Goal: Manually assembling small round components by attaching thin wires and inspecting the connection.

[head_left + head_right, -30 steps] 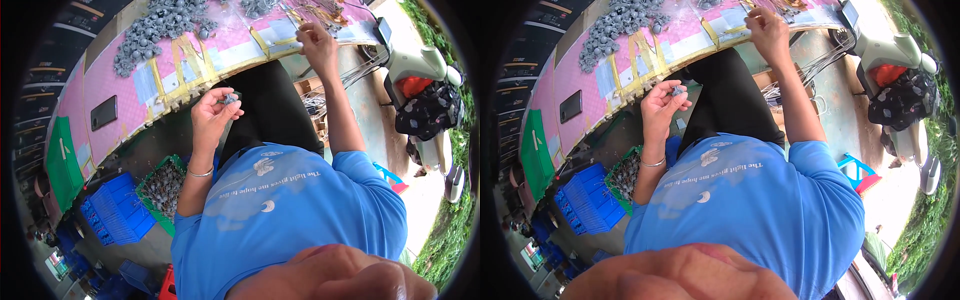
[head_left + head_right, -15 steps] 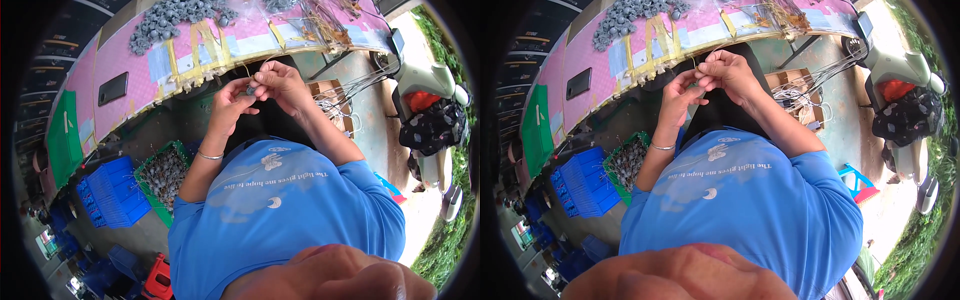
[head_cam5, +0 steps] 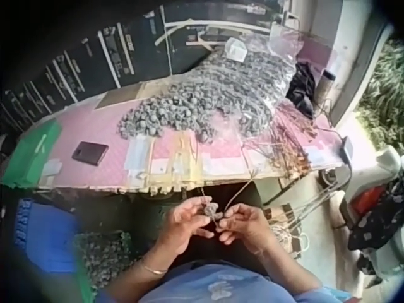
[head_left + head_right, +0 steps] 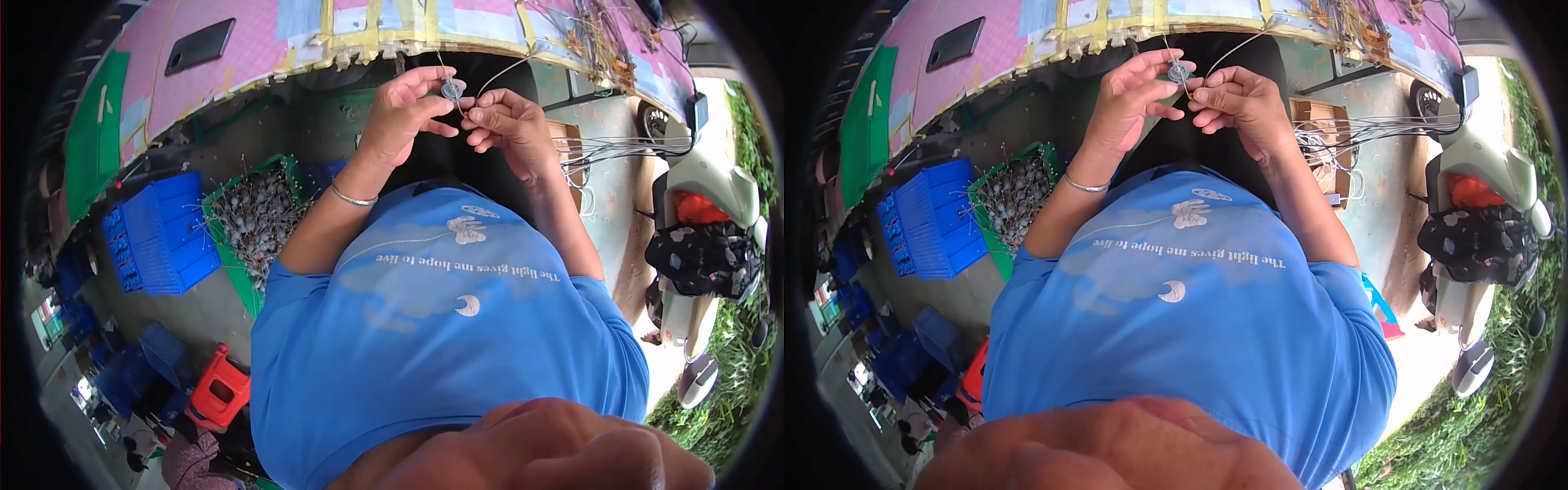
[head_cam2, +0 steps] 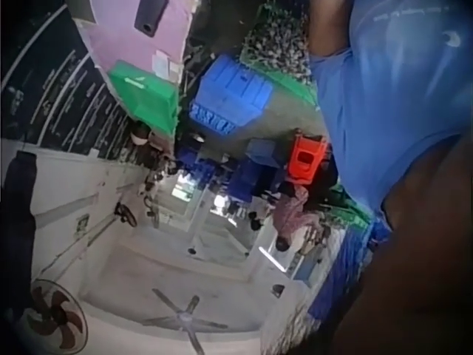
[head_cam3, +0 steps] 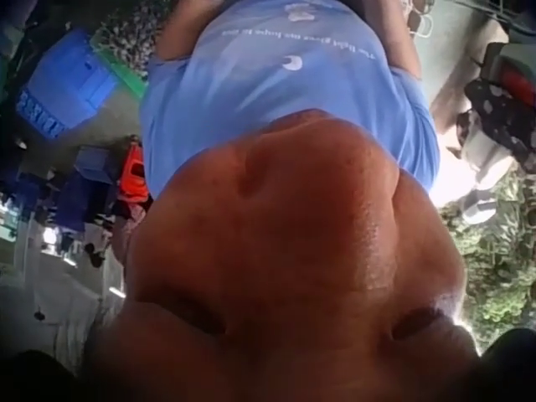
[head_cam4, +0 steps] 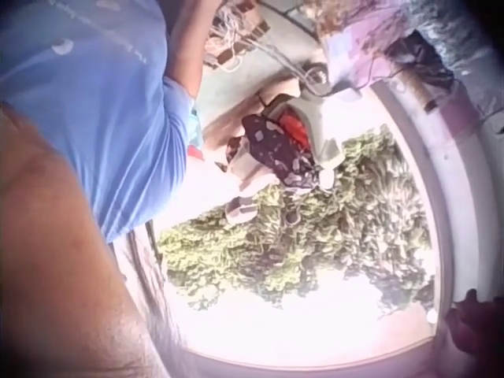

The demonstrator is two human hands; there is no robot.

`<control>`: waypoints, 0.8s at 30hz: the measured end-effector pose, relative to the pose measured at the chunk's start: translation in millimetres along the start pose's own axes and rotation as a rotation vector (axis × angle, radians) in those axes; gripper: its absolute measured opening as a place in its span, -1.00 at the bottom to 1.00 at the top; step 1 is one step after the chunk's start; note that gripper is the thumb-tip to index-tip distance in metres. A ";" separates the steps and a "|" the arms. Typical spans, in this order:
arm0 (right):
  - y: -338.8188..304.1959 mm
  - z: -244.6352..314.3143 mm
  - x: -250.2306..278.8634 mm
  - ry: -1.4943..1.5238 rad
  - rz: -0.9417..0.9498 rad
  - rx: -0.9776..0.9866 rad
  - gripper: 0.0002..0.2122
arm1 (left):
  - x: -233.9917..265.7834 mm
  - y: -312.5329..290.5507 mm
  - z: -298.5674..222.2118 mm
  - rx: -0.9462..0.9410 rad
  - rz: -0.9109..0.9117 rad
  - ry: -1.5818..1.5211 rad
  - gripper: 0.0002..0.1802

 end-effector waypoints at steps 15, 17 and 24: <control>-1.3 -4.5 -8.1 -0.003 0.067 0.023 -0.82 | 0.6 -6.4 -3.2 -0.044 -0.037 0.057 -0.57; -2.3 -5.5 -8.0 -0.022 0.051 0.041 -0.82 | 0.9 -7.8 -4.5 -0.052 -0.059 0.078 -0.58; -4.6 -23.0 -1.4 -0.061 0.078 0.127 -0.87 | 7.7 -9.2 -2.7 -0.040 -0.152 0.059 -0.72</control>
Point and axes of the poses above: each hand's wrist, its own y-axis towards the middle knuckle, its own x-axis out of the back of the hand, z = x × y, the point moved 3 cm from there along y, towards the middle knuckle, and after that the axes turned 12 degrees about y, right-handed, at the moved point
